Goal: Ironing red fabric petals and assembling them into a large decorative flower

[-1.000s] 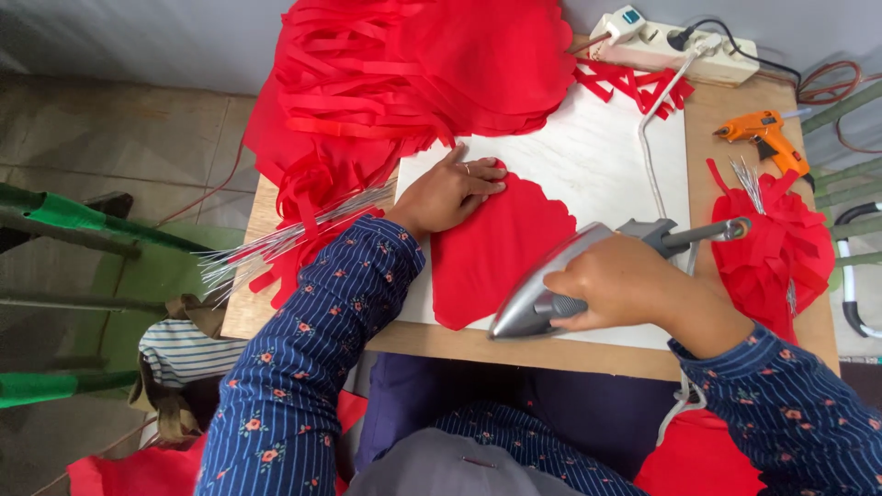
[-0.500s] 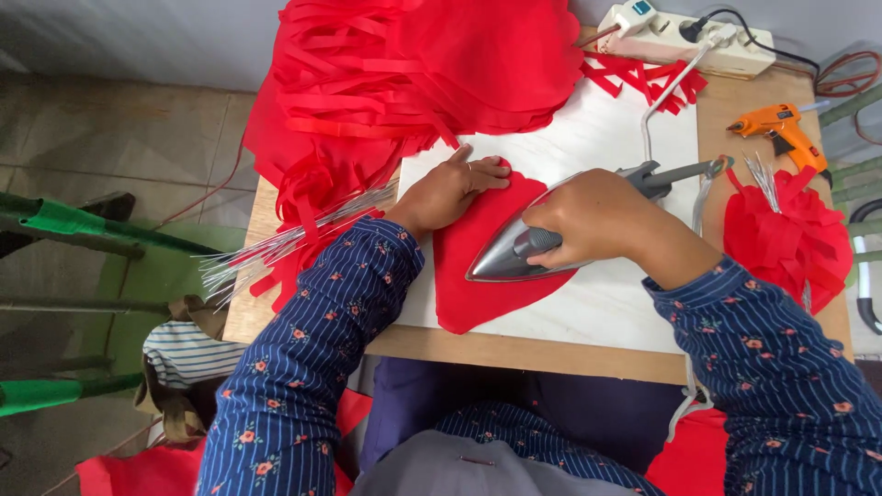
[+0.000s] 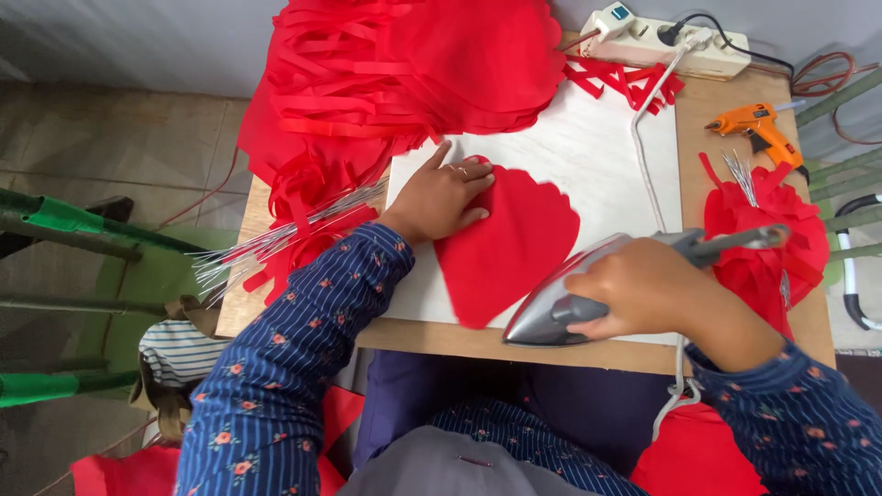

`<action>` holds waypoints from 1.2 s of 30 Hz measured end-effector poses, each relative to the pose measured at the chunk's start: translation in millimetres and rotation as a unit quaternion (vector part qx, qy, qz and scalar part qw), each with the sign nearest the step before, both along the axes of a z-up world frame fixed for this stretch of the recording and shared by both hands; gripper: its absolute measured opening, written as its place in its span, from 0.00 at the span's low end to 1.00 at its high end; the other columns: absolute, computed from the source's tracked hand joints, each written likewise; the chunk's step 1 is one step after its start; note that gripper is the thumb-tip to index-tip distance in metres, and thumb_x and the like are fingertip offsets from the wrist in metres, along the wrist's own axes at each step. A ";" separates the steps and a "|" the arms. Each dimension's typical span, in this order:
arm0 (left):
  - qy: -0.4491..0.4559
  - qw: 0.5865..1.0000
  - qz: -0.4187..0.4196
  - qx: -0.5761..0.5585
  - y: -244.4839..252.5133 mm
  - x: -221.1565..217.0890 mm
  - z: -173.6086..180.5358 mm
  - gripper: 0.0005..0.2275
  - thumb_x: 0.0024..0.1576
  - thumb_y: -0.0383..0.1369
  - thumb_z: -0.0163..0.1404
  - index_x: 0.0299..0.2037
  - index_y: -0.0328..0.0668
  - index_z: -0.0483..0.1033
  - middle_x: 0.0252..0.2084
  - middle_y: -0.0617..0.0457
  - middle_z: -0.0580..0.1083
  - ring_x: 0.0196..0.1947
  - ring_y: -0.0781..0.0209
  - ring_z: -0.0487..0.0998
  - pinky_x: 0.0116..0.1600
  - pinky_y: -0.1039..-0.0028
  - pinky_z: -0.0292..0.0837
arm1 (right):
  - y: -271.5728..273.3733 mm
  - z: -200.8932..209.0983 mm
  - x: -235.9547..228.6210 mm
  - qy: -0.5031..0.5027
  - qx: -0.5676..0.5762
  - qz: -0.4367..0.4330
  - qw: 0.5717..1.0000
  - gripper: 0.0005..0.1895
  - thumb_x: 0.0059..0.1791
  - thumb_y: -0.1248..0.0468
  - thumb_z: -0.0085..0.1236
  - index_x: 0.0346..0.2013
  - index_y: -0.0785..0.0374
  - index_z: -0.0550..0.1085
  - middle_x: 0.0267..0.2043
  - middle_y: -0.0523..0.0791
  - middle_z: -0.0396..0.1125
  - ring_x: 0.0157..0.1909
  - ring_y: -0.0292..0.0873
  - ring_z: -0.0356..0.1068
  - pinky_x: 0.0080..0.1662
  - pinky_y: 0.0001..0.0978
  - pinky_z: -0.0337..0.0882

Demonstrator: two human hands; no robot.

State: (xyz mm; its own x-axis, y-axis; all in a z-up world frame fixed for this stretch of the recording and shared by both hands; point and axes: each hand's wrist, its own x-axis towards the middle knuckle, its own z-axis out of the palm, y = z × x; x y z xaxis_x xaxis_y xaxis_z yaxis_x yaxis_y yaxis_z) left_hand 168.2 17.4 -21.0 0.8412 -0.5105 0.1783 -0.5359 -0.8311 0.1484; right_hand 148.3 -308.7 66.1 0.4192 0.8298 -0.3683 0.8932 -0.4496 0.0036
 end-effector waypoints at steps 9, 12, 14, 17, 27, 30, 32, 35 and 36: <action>-0.040 0.960 0.176 0.216 -30.8 -37.9 28.6 0.09 0.57 0.34 0.49 0.29 0.64 0.81 0.26 0.64 0.78 0.24 0.56 0.80 0.53 0.53 0.63 | -35.7 36.1 -8.7 -0.075 0.046 -0.008 0.996 0.26 0.41 0.29 0.60 0.32 0.44 0.73 0.19 0.35 0.68 0.23 0.49 0.70 0.19 0.47 0.61; -0.075 0.981 0.147 0.103 -7.4 2.8 29.1 0.08 0.51 0.23 0.49 0.33 0.48 0.78 0.28 0.54 0.77 0.27 0.50 0.80 0.29 0.62 0.72 | -29.0 34.6 0.4 -0.063 0.048 -0.002 0.997 0.25 0.41 0.30 0.60 0.33 0.44 0.73 0.19 0.37 0.69 0.22 0.50 0.70 0.19 0.46 0.61; -0.017 0.994 0.082 -0.066 -2.2 23.0 44.4 0.13 0.54 0.19 0.44 0.41 0.45 0.79 0.38 0.47 0.78 0.36 0.44 0.79 0.35 0.58 0.72 | -10.1 39.3 10.9 -0.063 0.054 0.000 0.997 0.24 0.41 0.30 0.59 0.32 0.43 0.72 0.22 0.38 0.69 0.26 0.50 0.71 0.22 0.47 0.64; 0.048 0.969 -0.052 -0.236 -0.8 52.7 28.3 0.17 0.60 0.19 0.38 0.52 0.39 0.79 0.53 0.40 0.78 0.53 0.37 0.75 0.54 0.51 0.69 | 27.1 45.6 25.2 -0.051 0.068 -0.013 0.996 0.24 0.39 0.31 0.59 0.35 0.42 0.75 0.26 0.40 0.73 0.34 0.50 0.75 0.33 0.47 0.72; 0.028 0.978 -0.140 -0.155 -4.3 57.2 -12.2 0.15 0.65 0.24 0.43 0.60 0.34 0.74 0.63 0.39 0.73 0.67 0.38 0.67 0.71 0.47 0.56 | 94.1 10.9 71.1 -0.009 0.054 -0.019 0.998 0.22 0.41 0.36 0.62 0.42 0.42 0.80 0.28 0.40 0.76 0.36 0.48 0.78 0.41 0.41 0.76; 0.015 0.977 -0.146 -0.152 -3.6 66.7 -23.4 0.14 0.65 0.24 0.44 0.60 0.34 0.75 0.63 0.40 0.73 0.67 0.38 0.68 0.70 0.46 0.57 | 94.9 16.3 67.1 -0.006 0.025 -0.017 1.000 0.25 0.41 0.35 0.61 0.44 0.43 0.80 0.29 0.41 0.76 0.37 0.49 0.78 0.41 0.44 0.77; 0.018 0.980 -0.142 -0.139 -2.1 67.7 -29.7 0.15 0.66 0.27 0.43 0.61 0.37 0.74 0.64 0.43 0.73 0.68 0.41 0.67 0.72 0.49 0.56 | 93.1 14.4 64.3 0.005 0.034 -0.015 0.999 0.24 0.42 0.37 0.61 0.44 0.44 0.80 0.30 0.42 0.76 0.38 0.50 0.78 0.41 0.45 0.76; 0.014 0.982 -0.137 -0.129 -2.0 70.6 -34.2 0.15 0.67 0.29 0.42 0.62 0.40 0.74 0.65 0.46 0.72 0.69 0.45 0.66 0.73 0.51 0.54 | 88.8 13.4 61.1 0.013 0.048 -0.014 0.999 0.23 0.42 0.38 0.61 0.44 0.45 0.79 0.30 0.44 0.76 0.38 0.52 0.77 0.42 0.47 0.76; 0.013 0.981 -0.137 -0.134 -1.0 69.8 -36.0 0.15 0.67 0.29 0.42 0.62 0.40 0.74 0.65 0.46 0.72 0.69 0.45 0.66 0.73 0.51 0.54 | 88.1 12.0 59.7 0.017 0.051 -0.018 0.998 0.23 0.42 0.38 0.61 0.44 0.45 0.79 0.29 0.45 0.76 0.39 0.53 0.77 0.42 0.49 0.76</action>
State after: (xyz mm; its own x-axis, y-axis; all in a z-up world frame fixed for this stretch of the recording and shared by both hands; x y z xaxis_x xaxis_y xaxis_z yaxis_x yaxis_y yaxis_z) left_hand 237.9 16.3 -57.0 0.6845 -0.6560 0.3179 -0.7274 -0.5856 0.3578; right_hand 208.0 -220.6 78.2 0.4383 0.8481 -0.2978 0.8753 -0.4780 -0.0732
